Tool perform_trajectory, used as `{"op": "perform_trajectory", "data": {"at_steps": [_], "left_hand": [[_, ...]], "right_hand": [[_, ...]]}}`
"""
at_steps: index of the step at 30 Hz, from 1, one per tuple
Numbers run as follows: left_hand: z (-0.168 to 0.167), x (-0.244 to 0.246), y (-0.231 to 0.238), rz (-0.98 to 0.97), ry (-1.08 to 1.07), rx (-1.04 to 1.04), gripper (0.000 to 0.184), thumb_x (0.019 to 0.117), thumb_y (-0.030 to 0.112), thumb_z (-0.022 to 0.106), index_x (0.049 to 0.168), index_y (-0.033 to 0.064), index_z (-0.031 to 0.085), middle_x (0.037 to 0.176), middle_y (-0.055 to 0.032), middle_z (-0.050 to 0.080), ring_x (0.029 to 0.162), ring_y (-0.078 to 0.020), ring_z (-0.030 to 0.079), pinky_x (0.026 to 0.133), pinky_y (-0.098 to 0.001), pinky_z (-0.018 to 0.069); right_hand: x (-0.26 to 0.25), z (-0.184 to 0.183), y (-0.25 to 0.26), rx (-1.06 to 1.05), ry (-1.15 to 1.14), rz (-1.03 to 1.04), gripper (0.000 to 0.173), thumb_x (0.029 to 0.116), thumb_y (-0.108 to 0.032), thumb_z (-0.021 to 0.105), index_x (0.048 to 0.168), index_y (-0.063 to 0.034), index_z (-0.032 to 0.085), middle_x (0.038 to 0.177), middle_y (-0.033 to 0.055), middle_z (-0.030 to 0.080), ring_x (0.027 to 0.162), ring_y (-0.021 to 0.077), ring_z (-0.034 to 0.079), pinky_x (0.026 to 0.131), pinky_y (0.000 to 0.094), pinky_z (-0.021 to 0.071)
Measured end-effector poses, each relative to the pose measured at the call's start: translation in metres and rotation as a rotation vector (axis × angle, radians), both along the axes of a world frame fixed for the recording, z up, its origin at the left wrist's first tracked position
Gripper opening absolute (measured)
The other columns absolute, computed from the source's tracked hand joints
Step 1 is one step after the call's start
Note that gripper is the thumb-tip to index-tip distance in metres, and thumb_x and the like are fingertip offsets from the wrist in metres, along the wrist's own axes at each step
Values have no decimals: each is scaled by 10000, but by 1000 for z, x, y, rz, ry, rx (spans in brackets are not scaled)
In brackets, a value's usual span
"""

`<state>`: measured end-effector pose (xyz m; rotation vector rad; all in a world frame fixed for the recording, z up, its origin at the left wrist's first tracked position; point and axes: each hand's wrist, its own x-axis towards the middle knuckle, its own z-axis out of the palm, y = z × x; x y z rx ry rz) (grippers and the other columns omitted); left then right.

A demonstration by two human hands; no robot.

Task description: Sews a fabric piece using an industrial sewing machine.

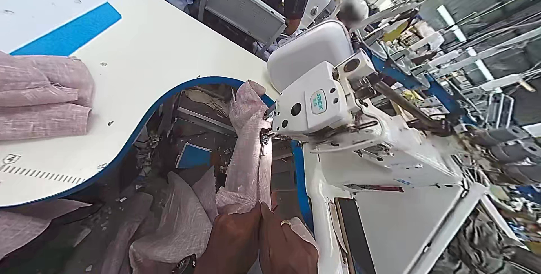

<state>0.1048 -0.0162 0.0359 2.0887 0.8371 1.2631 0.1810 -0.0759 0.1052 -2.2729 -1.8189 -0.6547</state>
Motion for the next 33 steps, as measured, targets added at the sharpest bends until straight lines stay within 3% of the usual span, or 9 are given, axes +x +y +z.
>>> {"op": "perform_trajectory", "data": {"at_steps": [7,11,14,17,21,24,26,30,33], "left_hand": [[2,-13,6,-158,47,-170,260,927,138,542,949,32,778,500,-48,579,391,-191,556,370,-358,415],[-10,-10,31,-448,-70,-350,214,928,137,546,750,63,640,527,-52,534,452,-184,545,430,-377,409],[-21,-6,59,-762,-240,-575,303,942,116,565,653,26,576,568,-6,505,531,-60,474,526,-258,383],[-29,4,74,-905,-422,-719,343,942,110,565,604,123,508,554,122,460,524,75,429,504,-144,340],[-32,19,76,-845,-501,-744,364,955,80,554,602,149,499,552,153,458,519,90,420,506,-137,341],[-25,3,62,-617,-363,-668,317,1021,138,544,754,20,666,617,51,545,569,12,488,567,-190,420],[-27,-31,56,-434,-184,-547,312,1009,172,552,794,-7,690,640,-31,587,589,-75,535,594,-269,455],[-33,-87,90,-304,165,-331,283,998,224,566,893,33,747,746,-99,698,693,-250,680,658,-519,536],[17,-72,48,-253,169,55,216,939,174,585,839,85,755,631,-73,667,563,-250,674,524,-459,539]], "right_hand": [[-4,25,-9,-227,224,-75,152,869,-97,642,797,-20,751,601,92,664,467,202,634,404,339,467],[-13,26,3,-226,268,16,133,887,-83,625,862,-34,746,568,68,633,436,178,601,389,316,445],[-12,12,15,-197,218,68,103,874,-86,590,869,-59,689,533,39,576,396,181,567,352,328,420],[-4,3,27,-200,186,90,82,820,-119,582,811,-75,651,499,24,521,387,201,556,342,355,403],[10,-3,37,-225,337,65,165,809,-97,622,954,-22,648,529,44,555,437,246,597,401,421,460],[22,2,17,-183,458,8,449,823,-93,662,1238,67,598,603,68,622,472,265,614,439,471,504],[34,15,-11,-323,505,-104,498,850,-83,688,1301,92,571,691,133,673,570,353,668,520,567,533],[95,11,-44,-744,471,-245,216,958,-129,651,1070,43,718,911,269,717,887,478,705,783,666,520],[74,50,-56,-470,190,109,90,872,-57,688,835,-13,757,774,169,730,769,379,732,785,615,539]]}}
